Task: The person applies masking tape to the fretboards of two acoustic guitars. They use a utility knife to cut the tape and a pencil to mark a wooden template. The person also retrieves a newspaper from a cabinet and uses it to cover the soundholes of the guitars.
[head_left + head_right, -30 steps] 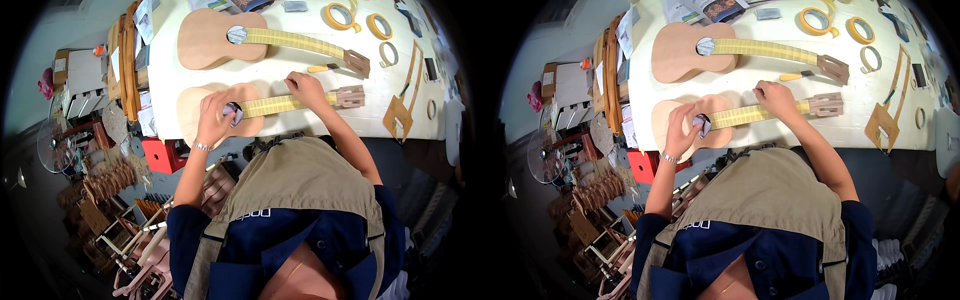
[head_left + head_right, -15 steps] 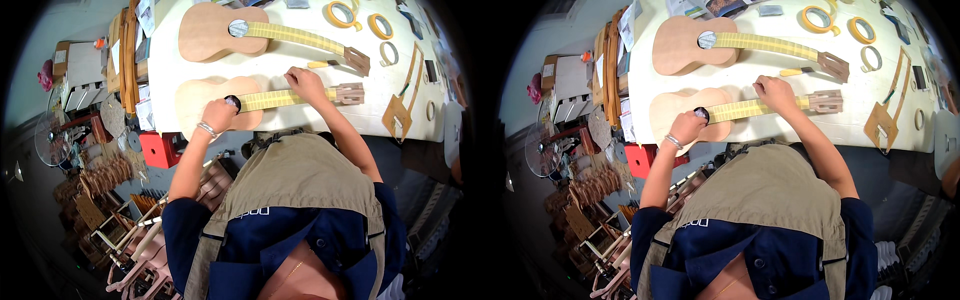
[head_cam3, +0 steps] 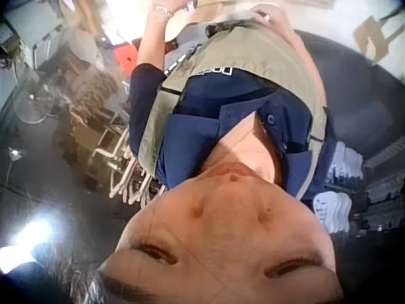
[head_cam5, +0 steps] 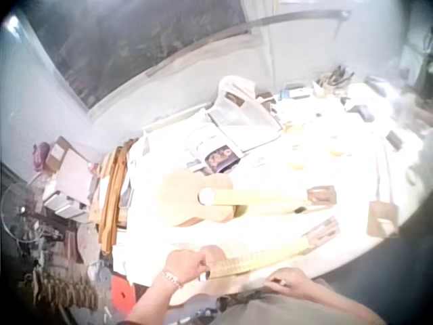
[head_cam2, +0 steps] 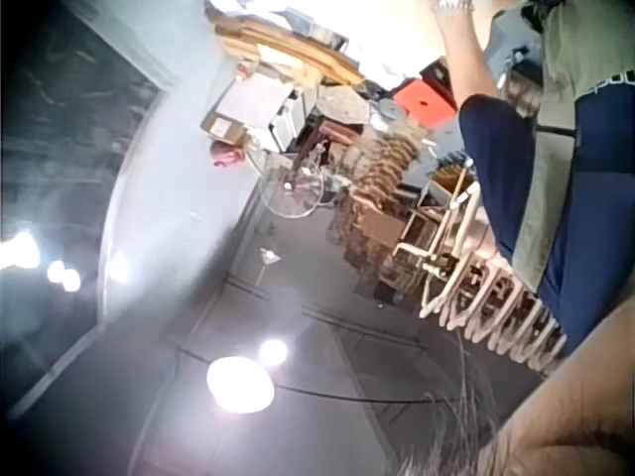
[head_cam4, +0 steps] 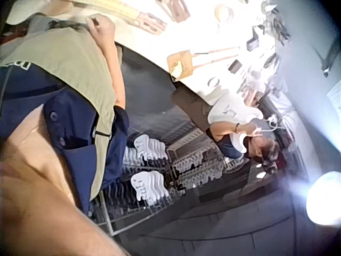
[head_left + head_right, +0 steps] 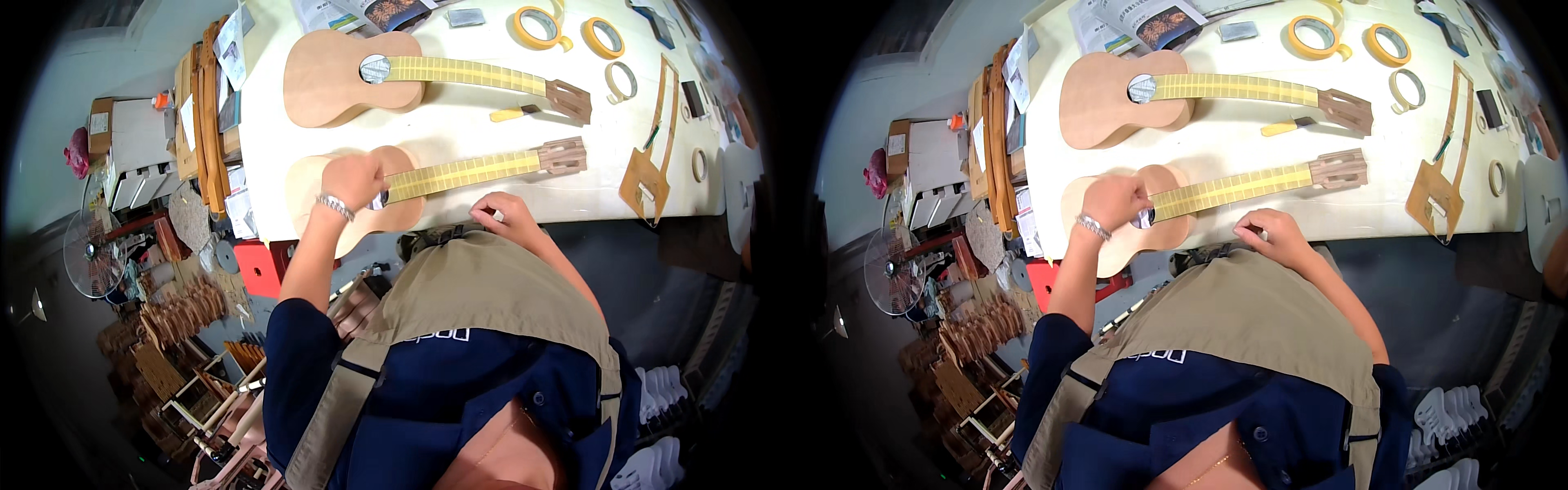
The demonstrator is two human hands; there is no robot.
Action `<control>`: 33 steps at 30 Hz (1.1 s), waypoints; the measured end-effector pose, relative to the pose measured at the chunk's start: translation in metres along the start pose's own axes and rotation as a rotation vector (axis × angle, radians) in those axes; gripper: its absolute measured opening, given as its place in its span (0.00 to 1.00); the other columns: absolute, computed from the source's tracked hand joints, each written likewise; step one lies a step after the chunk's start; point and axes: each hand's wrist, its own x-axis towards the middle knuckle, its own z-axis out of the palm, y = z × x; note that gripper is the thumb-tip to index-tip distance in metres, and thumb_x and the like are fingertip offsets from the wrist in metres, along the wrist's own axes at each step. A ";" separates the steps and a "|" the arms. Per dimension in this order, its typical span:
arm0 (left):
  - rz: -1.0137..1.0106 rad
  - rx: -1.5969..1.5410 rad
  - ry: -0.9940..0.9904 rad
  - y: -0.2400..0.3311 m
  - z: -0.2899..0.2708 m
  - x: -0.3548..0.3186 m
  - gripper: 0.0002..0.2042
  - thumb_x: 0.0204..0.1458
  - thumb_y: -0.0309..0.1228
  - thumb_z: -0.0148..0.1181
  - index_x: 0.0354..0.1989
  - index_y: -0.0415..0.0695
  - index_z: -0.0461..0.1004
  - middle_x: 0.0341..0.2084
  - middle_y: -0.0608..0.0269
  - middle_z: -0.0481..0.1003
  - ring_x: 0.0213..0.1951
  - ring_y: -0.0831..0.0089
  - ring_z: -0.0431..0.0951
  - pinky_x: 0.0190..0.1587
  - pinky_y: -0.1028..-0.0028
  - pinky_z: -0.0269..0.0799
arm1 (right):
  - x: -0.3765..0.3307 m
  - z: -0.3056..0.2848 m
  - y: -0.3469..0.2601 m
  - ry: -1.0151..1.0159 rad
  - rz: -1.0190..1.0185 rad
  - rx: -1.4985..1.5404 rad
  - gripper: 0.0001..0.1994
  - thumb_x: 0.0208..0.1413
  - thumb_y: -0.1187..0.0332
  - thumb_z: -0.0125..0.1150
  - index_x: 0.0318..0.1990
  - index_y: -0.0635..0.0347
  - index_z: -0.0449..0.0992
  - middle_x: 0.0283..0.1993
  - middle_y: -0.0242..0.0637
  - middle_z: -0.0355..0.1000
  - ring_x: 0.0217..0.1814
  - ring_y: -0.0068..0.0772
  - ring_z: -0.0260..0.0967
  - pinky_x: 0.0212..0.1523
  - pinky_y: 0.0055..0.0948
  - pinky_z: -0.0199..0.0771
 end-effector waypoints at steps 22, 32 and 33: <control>0.221 -0.344 0.407 -0.021 0.074 -0.037 0.02 0.39 0.26 0.60 0.21 0.43 0.73 0.21 0.63 0.71 0.20 0.69 0.73 0.24 0.73 0.69 | 0.005 0.008 0.012 0.084 0.165 0.010 0.07 0.53 0.69 0.57 0.32 0.64 0.75 0.29 0.37 0.74 0.29 0.27 0.70 0.33 0.24 0.70; 0.357 -0.015 0.095 -0.031 0.060 -0.028 0.10 0.42 0.23 0.48 0.28 0.46 0.77 0.28 0.63 0.75 0.33 0.63 0.75 0.36 0.67 0.71 | 0.000 0.008 0.022 0.074 0.230 0.020 0.08 0.53 0.67 0.57 0.33 0.64 0.75 0.30 0.37 0.74 0.31 0.27 0.71 0.35 0.24 0.70; 0.343 -0.100 0.027 -0.034 0.058 -0.028 0.10 0.43 0.24 0.48 0.29 0.45 0.78 0.29 0.63 0.76 0.34 0.64 0.75 0.37 0.68 0.71 | 0.001 0.008 0.022 0.072 0.236 0.025 0.08 0.53 0.67 0.57 0.32 0.64 0.76 0.29 0.37 0.74 0.31 0.27 0.71 0.35 0.24 0.70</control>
